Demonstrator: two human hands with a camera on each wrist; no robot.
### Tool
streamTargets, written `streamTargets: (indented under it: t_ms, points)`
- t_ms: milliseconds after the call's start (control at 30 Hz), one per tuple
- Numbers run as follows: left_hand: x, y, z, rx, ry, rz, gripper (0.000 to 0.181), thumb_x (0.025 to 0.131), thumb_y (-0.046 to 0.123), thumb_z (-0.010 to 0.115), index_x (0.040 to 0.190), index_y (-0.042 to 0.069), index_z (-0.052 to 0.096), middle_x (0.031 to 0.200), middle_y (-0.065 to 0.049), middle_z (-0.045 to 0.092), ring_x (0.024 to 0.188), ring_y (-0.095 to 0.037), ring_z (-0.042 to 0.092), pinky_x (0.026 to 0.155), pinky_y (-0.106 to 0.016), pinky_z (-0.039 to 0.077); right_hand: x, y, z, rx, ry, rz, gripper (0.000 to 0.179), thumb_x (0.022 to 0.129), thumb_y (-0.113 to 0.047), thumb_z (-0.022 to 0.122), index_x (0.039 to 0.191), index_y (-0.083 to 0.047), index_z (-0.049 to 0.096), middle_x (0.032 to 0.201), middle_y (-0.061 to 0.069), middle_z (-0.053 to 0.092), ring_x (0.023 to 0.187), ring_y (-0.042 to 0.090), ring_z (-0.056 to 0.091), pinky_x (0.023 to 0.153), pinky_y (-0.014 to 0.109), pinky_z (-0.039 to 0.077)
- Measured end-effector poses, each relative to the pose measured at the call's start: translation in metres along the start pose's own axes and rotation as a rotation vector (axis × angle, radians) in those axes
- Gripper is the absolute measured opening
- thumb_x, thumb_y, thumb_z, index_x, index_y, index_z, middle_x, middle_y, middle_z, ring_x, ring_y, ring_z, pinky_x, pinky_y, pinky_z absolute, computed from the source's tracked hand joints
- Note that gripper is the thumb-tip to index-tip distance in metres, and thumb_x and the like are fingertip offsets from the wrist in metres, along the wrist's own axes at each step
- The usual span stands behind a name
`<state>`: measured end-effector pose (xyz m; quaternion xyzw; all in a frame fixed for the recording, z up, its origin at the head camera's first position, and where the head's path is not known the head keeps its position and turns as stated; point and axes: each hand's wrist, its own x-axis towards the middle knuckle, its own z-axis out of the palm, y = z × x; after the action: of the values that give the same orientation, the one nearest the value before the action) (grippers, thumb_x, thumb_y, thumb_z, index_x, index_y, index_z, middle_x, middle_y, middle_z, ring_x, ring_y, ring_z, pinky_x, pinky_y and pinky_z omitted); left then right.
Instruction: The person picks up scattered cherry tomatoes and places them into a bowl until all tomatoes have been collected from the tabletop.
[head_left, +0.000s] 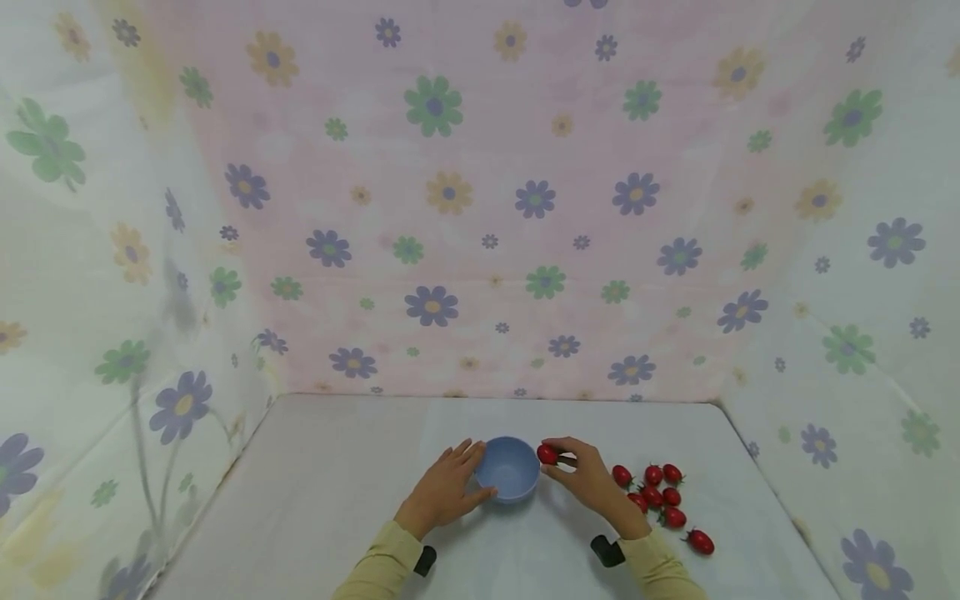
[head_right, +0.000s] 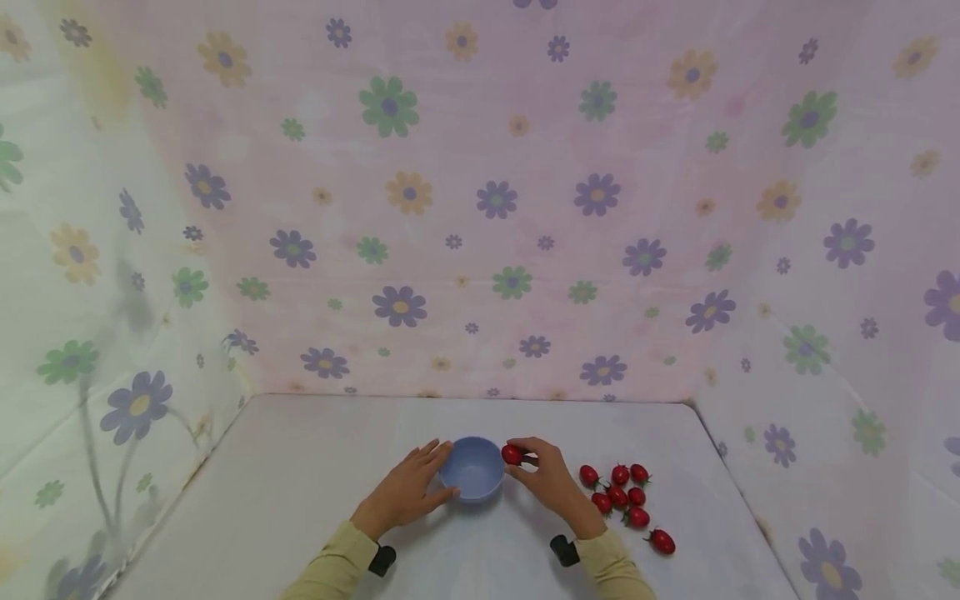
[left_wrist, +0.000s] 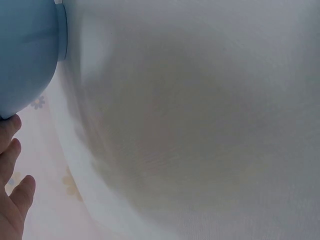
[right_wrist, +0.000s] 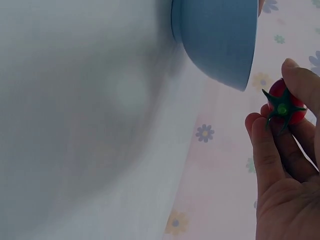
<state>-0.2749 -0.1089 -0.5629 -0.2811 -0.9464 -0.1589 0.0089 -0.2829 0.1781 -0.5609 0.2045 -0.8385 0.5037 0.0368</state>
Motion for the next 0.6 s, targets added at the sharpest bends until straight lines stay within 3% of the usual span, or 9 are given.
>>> streamTargets:
  t_ms: [233,600]
  points:
    - [0.001,-0.002,0.002,0.011,-0.006,-0.012,0.083,0.099,0.062,0.052,0.156,0.003,0.039,0.161,-0.011,0.041,0.152,-0.031,0.033,0.122,-0.054,0.032,0.003,-0.001,0.008,0.002,-0.021,-0.031,0.044,0.089,-0.008,0.079,0.130,-0.001,0.065,0.124,0.013,0.069,0.115,0.034,0.065,0.095,0.041,0.058]
    - [0.002,-0.002,0.004,0.003,-0.008,-0.021,0.083,0.099,0.062,0.053,0.156,0.004,0.038,0.161,-0.010,0.041,0.152,-0.030,0.032,0.122,-0.054,0.031,0.005,-0.002,0.017,-0.003,-0.038,-0.015,0.045,0.089,-0.008,0.079,0.131,0.001,0.064,0.125,0.013,0.068,0.117,0.034,0.064,0.097,0.042,0.057]
